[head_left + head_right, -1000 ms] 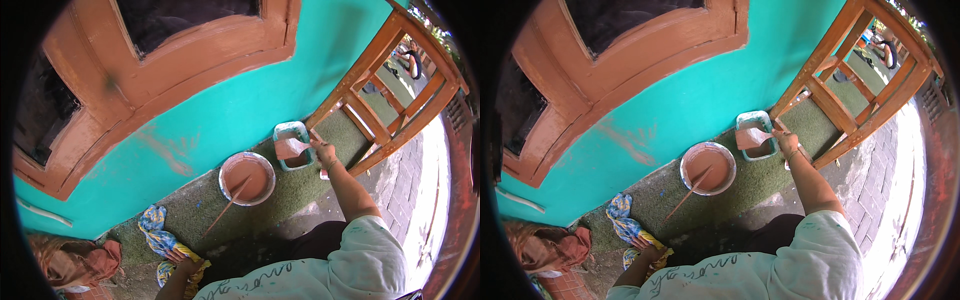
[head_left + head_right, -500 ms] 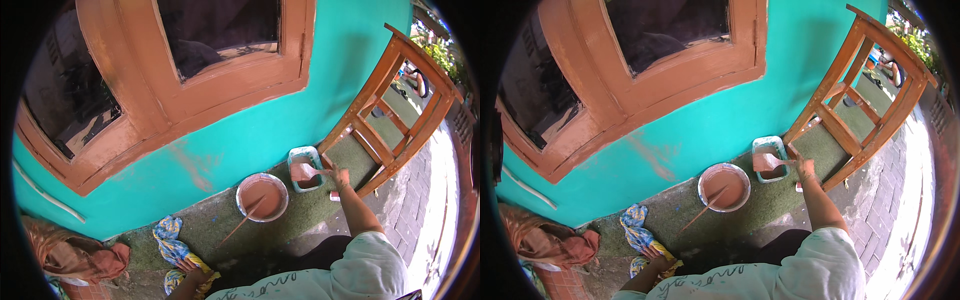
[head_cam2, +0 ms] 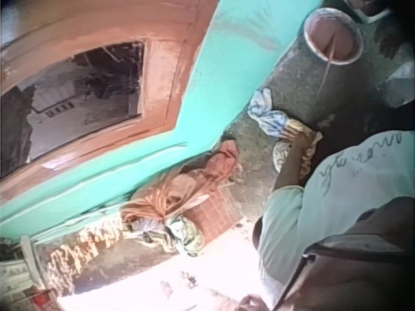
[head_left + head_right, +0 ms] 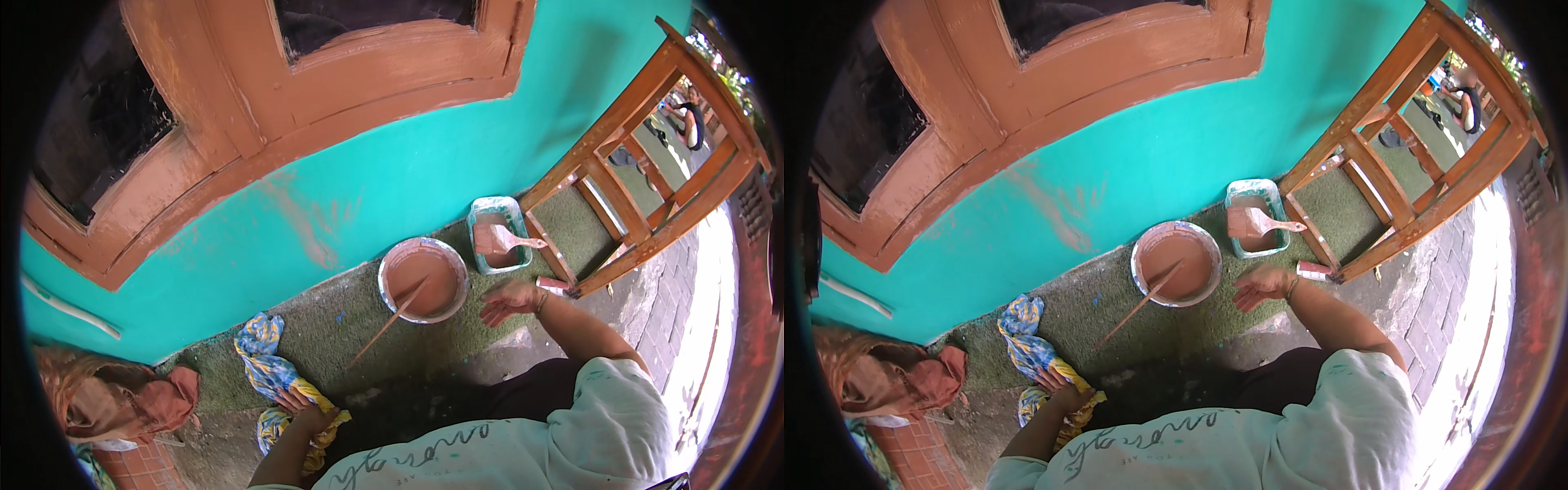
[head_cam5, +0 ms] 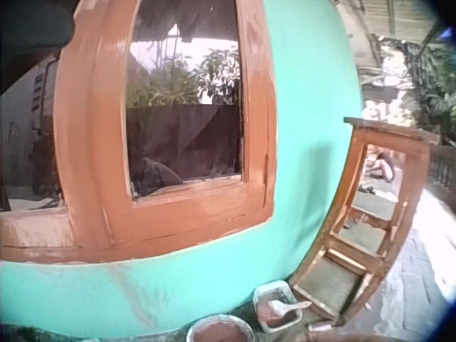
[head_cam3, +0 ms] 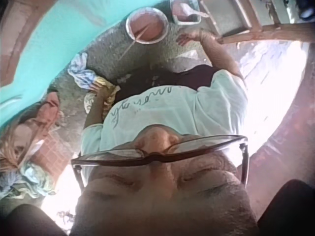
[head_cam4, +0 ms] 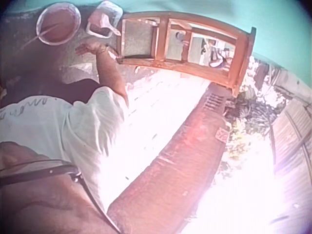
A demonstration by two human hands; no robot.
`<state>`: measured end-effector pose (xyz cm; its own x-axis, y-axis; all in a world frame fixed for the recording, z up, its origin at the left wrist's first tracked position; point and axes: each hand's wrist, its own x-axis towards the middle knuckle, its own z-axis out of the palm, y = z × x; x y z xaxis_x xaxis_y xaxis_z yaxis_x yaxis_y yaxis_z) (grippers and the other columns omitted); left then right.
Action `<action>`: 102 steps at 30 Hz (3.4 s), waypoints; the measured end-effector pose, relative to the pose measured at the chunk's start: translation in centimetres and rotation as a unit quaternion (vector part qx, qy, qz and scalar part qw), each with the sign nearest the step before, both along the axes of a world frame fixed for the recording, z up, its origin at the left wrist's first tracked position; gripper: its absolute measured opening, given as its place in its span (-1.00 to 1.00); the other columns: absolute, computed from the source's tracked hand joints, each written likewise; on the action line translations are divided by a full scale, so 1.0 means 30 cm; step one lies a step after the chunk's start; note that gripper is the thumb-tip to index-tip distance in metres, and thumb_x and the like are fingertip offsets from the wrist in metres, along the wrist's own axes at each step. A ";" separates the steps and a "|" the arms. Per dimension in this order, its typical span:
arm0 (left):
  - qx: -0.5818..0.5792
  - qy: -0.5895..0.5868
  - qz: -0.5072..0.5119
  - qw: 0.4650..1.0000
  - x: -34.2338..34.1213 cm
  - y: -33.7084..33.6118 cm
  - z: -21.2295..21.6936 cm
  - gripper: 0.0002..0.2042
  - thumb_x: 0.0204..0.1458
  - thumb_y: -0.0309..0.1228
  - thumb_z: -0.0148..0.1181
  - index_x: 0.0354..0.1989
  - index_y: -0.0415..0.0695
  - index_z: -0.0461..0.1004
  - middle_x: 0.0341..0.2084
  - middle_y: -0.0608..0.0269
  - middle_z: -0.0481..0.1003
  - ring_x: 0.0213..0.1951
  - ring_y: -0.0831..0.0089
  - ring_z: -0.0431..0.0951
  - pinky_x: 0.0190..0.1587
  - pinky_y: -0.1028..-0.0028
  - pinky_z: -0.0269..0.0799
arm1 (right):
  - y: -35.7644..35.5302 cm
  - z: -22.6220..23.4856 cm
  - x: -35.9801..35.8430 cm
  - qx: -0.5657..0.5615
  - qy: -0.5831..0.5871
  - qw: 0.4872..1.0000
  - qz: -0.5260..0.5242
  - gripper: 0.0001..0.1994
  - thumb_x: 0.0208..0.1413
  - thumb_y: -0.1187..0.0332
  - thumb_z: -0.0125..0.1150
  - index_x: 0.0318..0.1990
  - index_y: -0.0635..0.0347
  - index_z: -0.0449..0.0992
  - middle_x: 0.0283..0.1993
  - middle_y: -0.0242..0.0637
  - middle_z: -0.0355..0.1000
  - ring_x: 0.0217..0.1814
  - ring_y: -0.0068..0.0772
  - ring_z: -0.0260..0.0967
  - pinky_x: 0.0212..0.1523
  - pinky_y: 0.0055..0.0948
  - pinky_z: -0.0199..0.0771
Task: The person wipes down a wooden window frame with a yellow cloth before applying brown paint to the wood using a paintbrush.
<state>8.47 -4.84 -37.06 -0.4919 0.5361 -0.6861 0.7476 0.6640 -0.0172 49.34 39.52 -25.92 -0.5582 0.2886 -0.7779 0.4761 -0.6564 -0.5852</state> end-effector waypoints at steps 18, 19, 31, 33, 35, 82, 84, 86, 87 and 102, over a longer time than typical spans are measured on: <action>-0.020 -0.056 0.055 0.997 0.034 0.036 0.107 0.36 -0.05 0.41 0.09 0.32 -0.66 -0.57 0.20 -0.76 -0.85 0.26 -0.60 -0.89 0.33 -0.33 -0.68 | -0.121 -0.131 -0.108 -0.064 0.116 0.977 -0.168 -0.62 0.26 0.52 0.10 0.20 0.34 0.25 0.11 0.04 0.43 0.17 0.01 0.45 0.21 0.03 0.48; -0.002 -0.012 0.051 0.999 0.034 0.030 0.083 0.38 -0.06 0.41 0.11 0.31 -0.65 -0.62 0.18 -0.76 -0.88 0.23 -0.62 -0.94 0.32 -0.35 -0.69 | -0.120 -0.141 -0.104 -0.063 0.125 0.977 -0.163 -0.64 0.27 0.51 0.09 0.19 0.34 0.26 0.11 0.03 0.44 0.16 0.00 0.46 0.21 0.02 0.48; -0.002 -0.075 0.012 0.997 -0.067 -0.084 -0.200 0.36 -0.07 0.42 0.11 0.32 -0.62 -0.57 0.19 -0.75 -0.87 0.25 -0.62 -0.91 0.33 -0.33 -0.68 | -0.094 -0.221 -0.114 -0.058 0.147 0.975 -0.153 -0.69 0.32 0.45 0.03 0.17 0.37 0.30 0.04 0.03 0.47 0.07 -0.04 0.51 0.17 0.00 0.52; 0.010 -0.064 -0.015 0.998 -0.082 -0.097 -0.226 0.28 -0.03 0.42 0.05 0.28 -0.65 -0.40 0.20 -0.80 -0.79 0.25 -0.64 -0.88 0.33 -0.32 -0.71 | -0.101 -0.205 -0.106 -0.042 0.131 0.978 -0.159 -0.69 0.33 0.45 0.02 0.16 0.38 0.30 0.03 0.03 0.48 0.06 -0.03 0.51 0.16 0.00 0.54; 0.013 -0.044 -0.045 0.998 -0.094 -0.107 -0.226 0.19 0.02 0.42 -0.03 0.24 -0.71 -0.15 0.20 -0.88 -0.68 0.25 -0.67 -0.84 0.32 -0.30 -0.76 | -0.103 -0.185 -0.091 -0.027 0.117 0.983 -0.139 -0.69 0.34 0.44 0.01 0.16 0.39 0.31 0.00 0.03 0.49 0.05 -0.02 0.52 0.15 0.00 0.55; 0.492 -0.514 0.117 0.693 -0.044 0.502 1.019 -0.70 0.25 -0.45 0.16 0.12 -0.29 0.47 -0.06 0.22 0.57 -0.05 0.47 0.54 0.04 0.41 0.45 | -0.211 0.655 -0.305 0.363 0.102 0.876 0.301 -0.43 0.21 0.18 0.30 0.30 0.25 0.33 0.15 -0.07 0.44 -0.07 -0.35 0.53 -0.08 -0.45 0.60; 0.480 -0.523 0.080 0.700 -0.015 0.499 1.066 -0.67 0.29 -0.40 0.14 0.15 -0.30 0.44 -0.01 0.20 0.56 0.00 0.47 0.52 0.11 0.41 0.43 | -0.271 0.667 -0.449 0.412 0.192 0.833 0.315 -0.19 0.15 0.12 0.37 0.45 0.22 0.09 0.33 -0.03 0.27 0.08 -0.32 0.46 0.04 -0.38 0.54; 0.492 -0.548 0.064 0.674 0.018 0.489 1.112 -0.67 0.31 -0.38 0.11 0.15 -0.30 0.44 0.00 0.20 0.55 0.02 0.47 0.50 0.12 0.41 0.41 | -0.346 0.670 -0.573 0.397 0.286 0.816 0.310 -0.03 0.10 0.06 0.42 0.51 0.19 -0.10 0.40 0.00 0.17 0.12 -0.28 0.42 0.08 -0.32 0.51; 0.496 -0.560 0.056 0.661 0.025 0.485 1.130 -0.67 0.31 -0.37 0.09 0.16 -0.30 0.44 0.00 0.20 0.55 0.02 0.47 0.50 0.13 0.41 0.40 | -0.382 0.680 -0.620 0.375 0.326 0.810 0.312 0.02 0.09 0.06 0.43 0.52 0.18 -0.17 0.42 0.00 0.14 0.14 -0.27 0.40 0.07 -0.33 0.51; 0.713 -0.475 0.104 0.505 -0.094 0.318 1.304 -0.59 0.24 -0.33 0.19 0.16 -0.36 0.41 0.03 0.05 0.54 0.02 0.30 0.56 0.08 0.34 0.45 | -0.314 1.046 -0.601 0.269 0.370 0.856 0.242 -0.80 0.20 0.35 0.30 -0.23 0.37 0.57 -0.23 -0.32 0.57 -0.20 -0.61 0.44 -0.14 -0.59 0.41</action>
<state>5.66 4.71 2.07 -0.4506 0.8232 0.3455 -0.1201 -0.4393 0.8903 31.30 30.09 5.47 -0.9960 0.0888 0.0118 -0.0144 -0.0280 -0.9995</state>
